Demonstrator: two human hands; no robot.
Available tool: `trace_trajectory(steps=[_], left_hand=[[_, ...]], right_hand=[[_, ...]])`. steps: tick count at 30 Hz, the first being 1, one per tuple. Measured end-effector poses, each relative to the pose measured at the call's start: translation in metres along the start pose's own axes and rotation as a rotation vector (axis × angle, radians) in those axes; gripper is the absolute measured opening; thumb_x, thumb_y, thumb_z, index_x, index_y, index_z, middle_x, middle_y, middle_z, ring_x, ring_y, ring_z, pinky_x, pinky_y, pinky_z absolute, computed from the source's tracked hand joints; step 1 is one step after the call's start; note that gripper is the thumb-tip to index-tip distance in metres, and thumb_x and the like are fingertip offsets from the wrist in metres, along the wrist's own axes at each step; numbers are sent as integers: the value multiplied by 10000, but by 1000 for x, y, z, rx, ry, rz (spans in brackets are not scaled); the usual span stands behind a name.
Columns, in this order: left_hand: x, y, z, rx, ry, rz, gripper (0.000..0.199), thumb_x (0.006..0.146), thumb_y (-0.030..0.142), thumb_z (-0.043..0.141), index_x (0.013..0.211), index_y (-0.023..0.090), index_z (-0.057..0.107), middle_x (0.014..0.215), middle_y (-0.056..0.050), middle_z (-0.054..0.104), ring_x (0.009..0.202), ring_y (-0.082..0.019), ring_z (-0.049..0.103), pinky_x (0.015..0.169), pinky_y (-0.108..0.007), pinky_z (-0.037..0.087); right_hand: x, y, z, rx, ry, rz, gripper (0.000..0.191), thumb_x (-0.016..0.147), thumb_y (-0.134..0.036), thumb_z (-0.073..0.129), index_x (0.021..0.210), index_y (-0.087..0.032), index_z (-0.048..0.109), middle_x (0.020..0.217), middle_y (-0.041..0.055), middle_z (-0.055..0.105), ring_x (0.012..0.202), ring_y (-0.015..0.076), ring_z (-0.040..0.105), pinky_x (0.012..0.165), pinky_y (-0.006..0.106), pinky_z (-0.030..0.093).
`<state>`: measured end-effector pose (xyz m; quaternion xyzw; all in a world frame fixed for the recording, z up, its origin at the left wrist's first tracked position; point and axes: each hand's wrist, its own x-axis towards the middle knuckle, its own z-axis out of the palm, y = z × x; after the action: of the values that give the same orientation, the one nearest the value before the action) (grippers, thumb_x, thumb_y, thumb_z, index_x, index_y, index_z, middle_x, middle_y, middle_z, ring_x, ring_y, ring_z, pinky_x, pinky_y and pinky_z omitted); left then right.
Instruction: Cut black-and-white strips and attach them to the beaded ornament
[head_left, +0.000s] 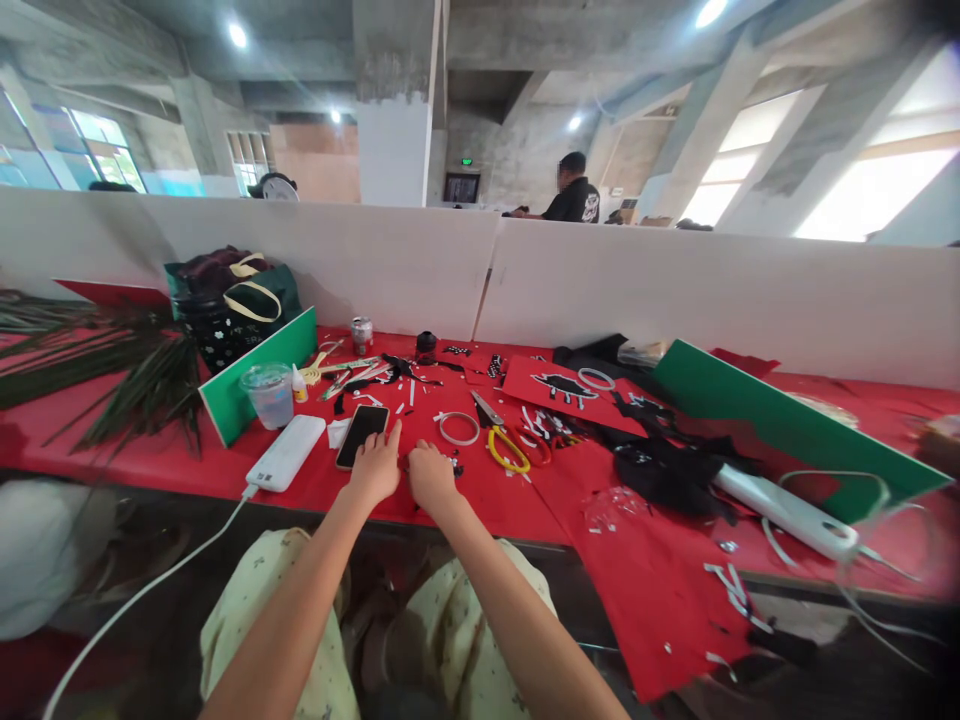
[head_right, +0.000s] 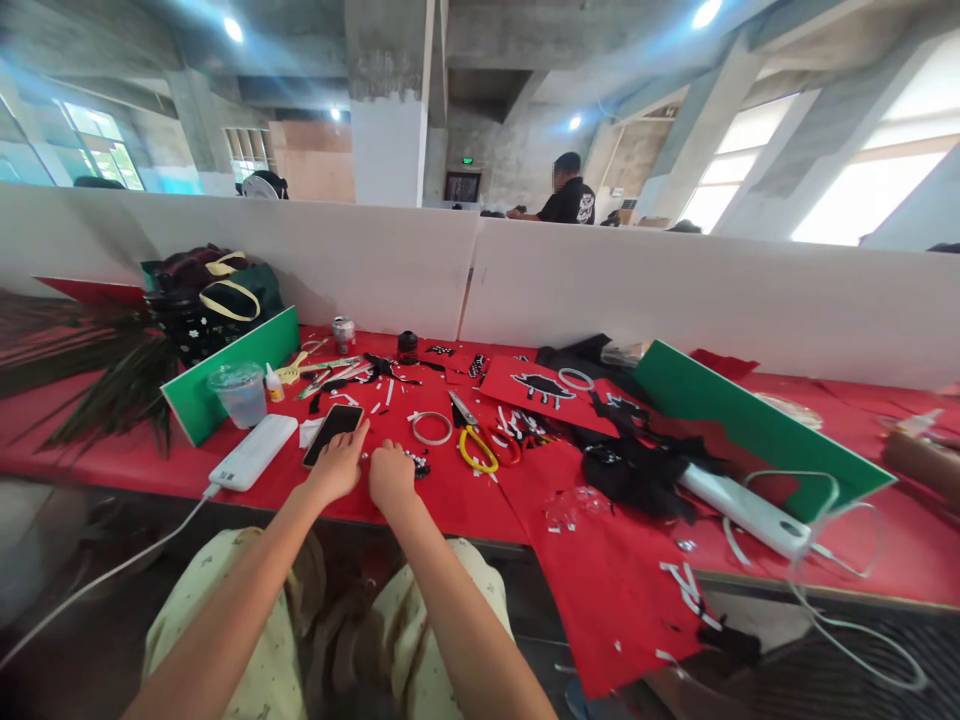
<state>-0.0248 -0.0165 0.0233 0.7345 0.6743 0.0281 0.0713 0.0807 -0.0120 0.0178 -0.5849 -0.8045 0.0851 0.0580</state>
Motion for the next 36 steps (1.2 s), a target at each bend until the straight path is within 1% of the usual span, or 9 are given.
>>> trace_trajectory(steps=[5, 10, 16, 21, 24, 26, 29, 33, 36], left_hand=[[16, -1, -3, -11, 98, -146, 451, 845, 96, 373, 1281, 140, 483, 1221, -163, 545, 1134, -297, 471, 898, -400, 417], [18, 1, -4, -3, 143, -117, 338, 859, 86, 381, 1112, 139, 598, 1142, -157, 566, 1089, -282, 490, 892, -391, 416], [15, 9, 4, -83, 146, 29, 373, 858, 56, 356, 1142, 128, 587, 1163, -135, 585, 1119, -257, 494, 935, -360, 406], [20, 4, 11, -136, 187, 85, 466, 798, 5, 393, 1227, 117, 536, 1201, -128, 595, 1128, -241, 523, 959, -348, 406], [23, 3, 18, -184, 147, 249, 500, 784, -9, 389, 1242, 129, 535, 1223, -101, 605, 1141, -206, 532, 995, -313, 390], [25, 4, 24, -201, 123, 356, 519, 781, -6, 397, 1265, 136, 517, 1273, -94, 577, 1188, -185, 502, 1031, -298, 359], [24, 8, 30, -165, 100, 403, 546, 775, 1, 408, 1297, 139, 485, 1350, -103, 511, 1270, -193, 423, 1065, -334, 325], [20, 14, 35, -94, 58, 403, 468, 822, 52, 407, 1260, 162, 532, 1340, -92, 521, 1309, -243, 353, 1069, -409, 304], [16, 19, 37, -72, 91, 415, 360, 871, 135, 412, 1181, 163, 594, 1249, -98, 583, 1248, -271, 397, 1038, -424, 324]], right_hand=[[10, 4, 7, 55, 84, 85, 246, 846, -96, 433, 973, -113, 643, 1029, 143, 645, 1033, 230, 582, 785, 275, 450], [9, 2, 10, 125, 128, 133, 273, 828, -97, 456, 1072, -165, 557, 952, 100, 673, 910, 214, 633, 700, 275, 435], [7, 6, 17, 321, 191, 153, 303, 822, -102, 444, 1113, -176, 485, 1014, 101, 649, 850, 204, 638, 678, 282, 432], [24, 32, 26, 670, 492, 152, 359, 701, -69, 482, 1043, -179, 490, 1023, 76, 621, 929, 183, 592, 799, 276, 441], [38, 48, 27, 844, 611, 221, 259, 679, -107, 476, 925, -179, 513, 946, 72, 615, 882, 180, 581, 805, 282, 450], [45, 53, 27, 970, 607, 254, 225, 669, -128, 466, 880, -187, 513, 886, 53, 616, 822, 171, 584, 769, 275, 463], [51, 55, 30, 1049, 569, 290, 220, 656, -135, 449, 858, -193, 516, 854, 39, 620, 784, 165, 588, 746, 273, 465], [53, 53, 35, 946, 570, 301, 220, 663, -139, 447, 858, -187, 536, 925, 60, 631, 846, 179, 585, 801, 292, 449], [53, 54, 35, 846, 577, 274, 205, 674, -148, 461, 852, -188, 555, 962, 70, 636, 928, 192, 572, 859, 302, 428]])
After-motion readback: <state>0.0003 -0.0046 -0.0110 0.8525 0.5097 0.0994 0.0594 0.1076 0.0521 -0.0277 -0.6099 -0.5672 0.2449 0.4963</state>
